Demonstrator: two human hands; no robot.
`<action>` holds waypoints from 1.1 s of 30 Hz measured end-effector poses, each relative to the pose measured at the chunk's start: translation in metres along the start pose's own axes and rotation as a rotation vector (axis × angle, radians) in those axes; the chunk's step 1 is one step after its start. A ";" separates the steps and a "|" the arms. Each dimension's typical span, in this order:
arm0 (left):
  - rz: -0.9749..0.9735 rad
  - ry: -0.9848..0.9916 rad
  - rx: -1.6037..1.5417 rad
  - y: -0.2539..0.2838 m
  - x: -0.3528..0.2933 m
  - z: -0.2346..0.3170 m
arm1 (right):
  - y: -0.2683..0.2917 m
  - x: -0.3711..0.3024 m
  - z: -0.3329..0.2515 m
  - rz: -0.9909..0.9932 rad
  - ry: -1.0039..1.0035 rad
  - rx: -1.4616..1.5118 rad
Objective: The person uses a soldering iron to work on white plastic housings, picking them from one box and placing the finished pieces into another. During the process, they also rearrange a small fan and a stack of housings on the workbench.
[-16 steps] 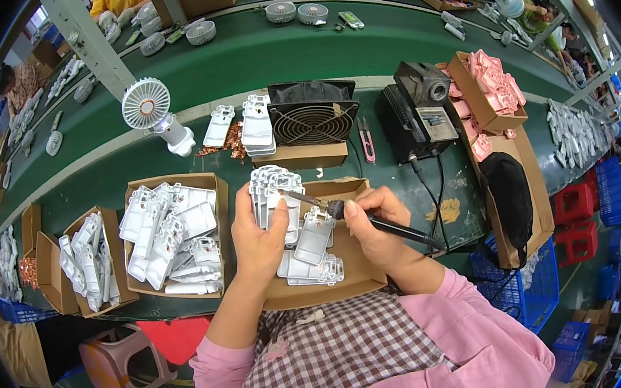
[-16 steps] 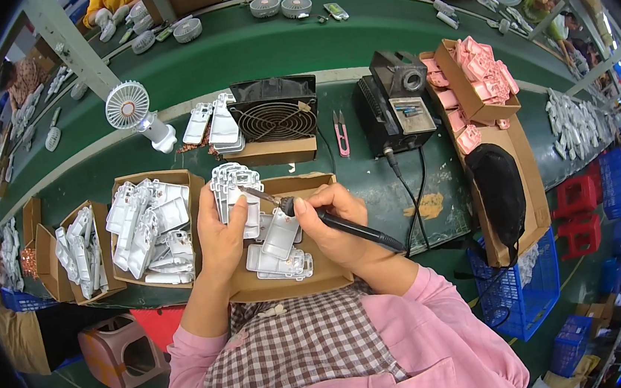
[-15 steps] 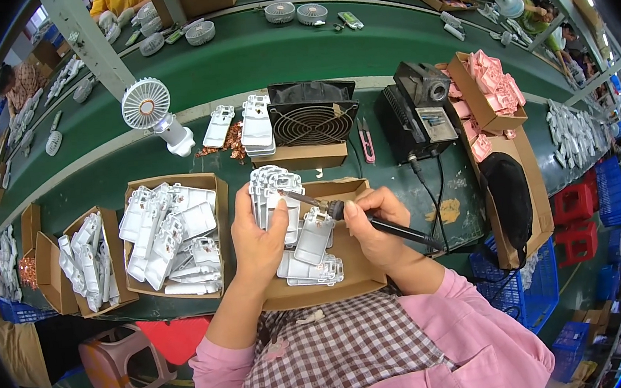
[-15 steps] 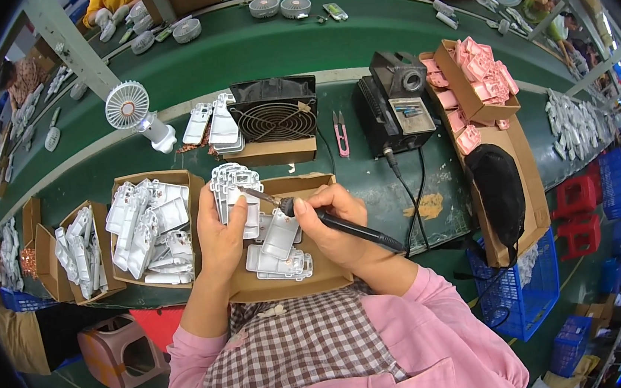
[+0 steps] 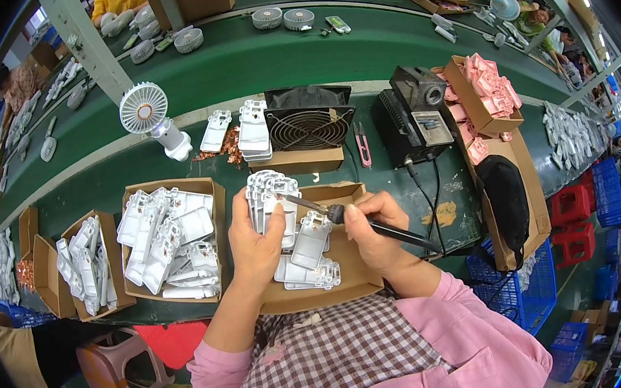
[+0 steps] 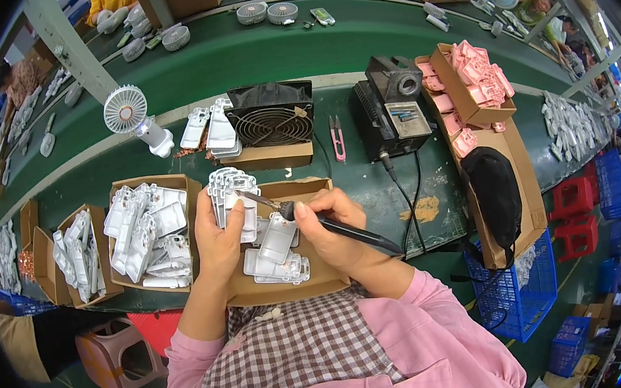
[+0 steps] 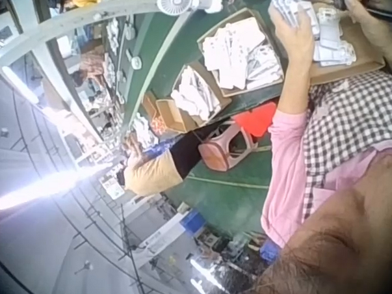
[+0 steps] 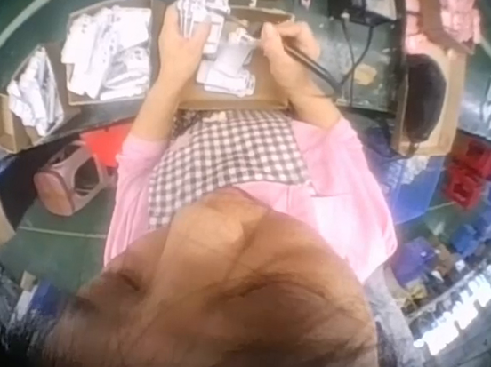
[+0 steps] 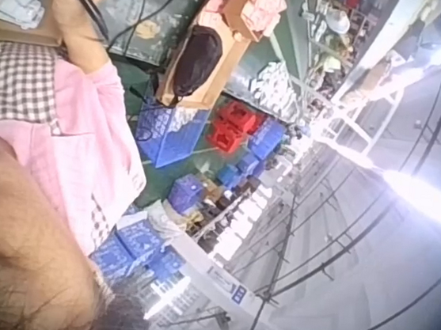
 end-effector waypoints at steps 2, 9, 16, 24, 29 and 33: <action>-0.017 -0.005 -0.001 -0.001 0.002 0.000 | 0.004 0.000 -0.005 0.029 0.050 0.027; -0.101 0.254 -0.375 -0.012 0.001 -0.016 | 0.019 -0.005 -0.007 0.090 0.106 0.250; -0.091 0.230 -0.312 -0.015 -0.001 -0.007 | 0.014 -0.001 -0.010 0.044 0.103 0.165; -0.073 0.297 -0.323 -0.010 0.000 -0.016 | 0.010 0.001 -0.007 0.008 0.099 0.093; -0.036 0.272 -0.286 -0.007 -0.001 -0.018 | 0.002 0.003 -0.010 -0.046 0.042 0.031; -0.036 0.207 -0.272 -0.008 0.001 -0.013 | 0.000 0.004 -0.014 -0.076 0.091 -0.040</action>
Point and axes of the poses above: each hand's wrist, its own x-axis towards the middle knuckle, its own y-axis out of the back of the hand, z = x × y, the point moved 10 cm from there along x, towards the middle knuckle, and after that the axes turned 1 degree about x, right-handed, at the moved point
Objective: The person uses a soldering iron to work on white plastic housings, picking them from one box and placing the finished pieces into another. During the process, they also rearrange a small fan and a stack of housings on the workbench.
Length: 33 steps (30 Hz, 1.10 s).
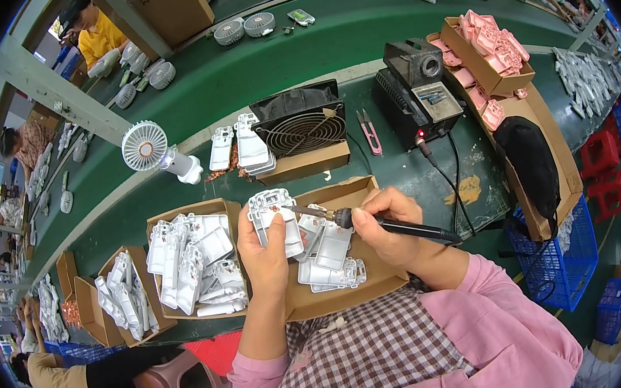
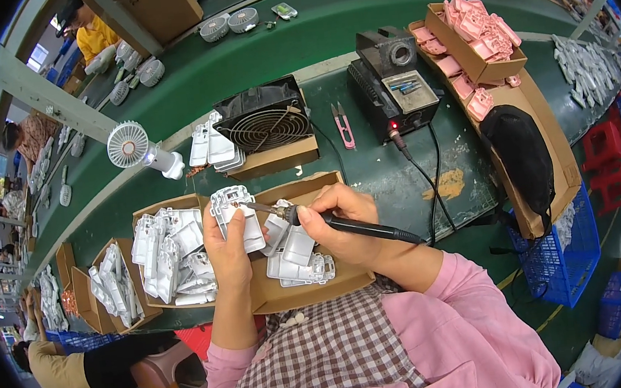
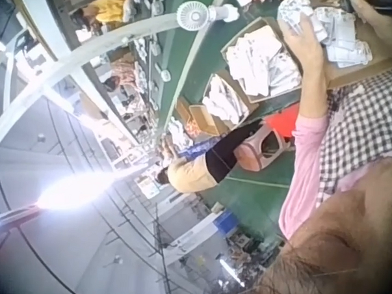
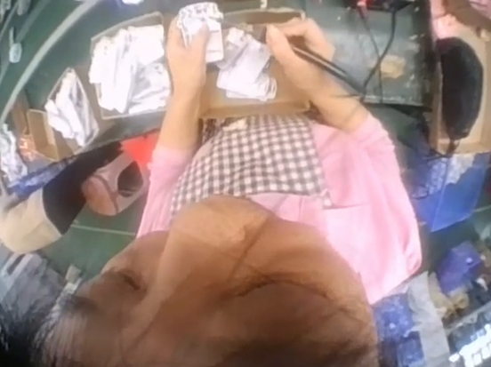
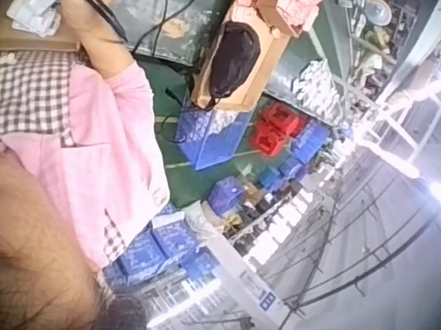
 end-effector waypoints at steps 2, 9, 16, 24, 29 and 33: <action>0.062 -0.140 0.084 0.006 0.000 0.008 | -0.001 -0.001 -0.001 0.005 0.012 0.024; 0.030 -0.095 0.092 0.002 0.001 0.004 | 0.005 -0.003 0.001 0.030 0.022 0.050; 0.066 -0.121 0.185 0.004 -0.004 0.010 | 0.004 0.000 -0.005 -0.005 0.034 -0.008; 0.069 -0.104 0.184 0.002 -0.005 0.013 | 0.002 0.001 -0.006 -0.009 0.028 -0.017; 0.085 -0.156 0.262 0.000 -0.004 0.020 | 0.000 0.003 -0.003 -0.016 -0.007 -0.073; 0.082 -0.174 0.301 0.002 -0.004 0.020 | 0.001 0.004 -0.003 0.032 -0.023 -0.065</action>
Point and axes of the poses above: each hand's wrist, its own x-axis towards the middle knuckle, its own y-axis out of the back of the hand, z = x × y, the point moved 10 cm from there along x, towards the middle knuckle, and after that the axes turned 1 degree about x, right-handed, at the moved point
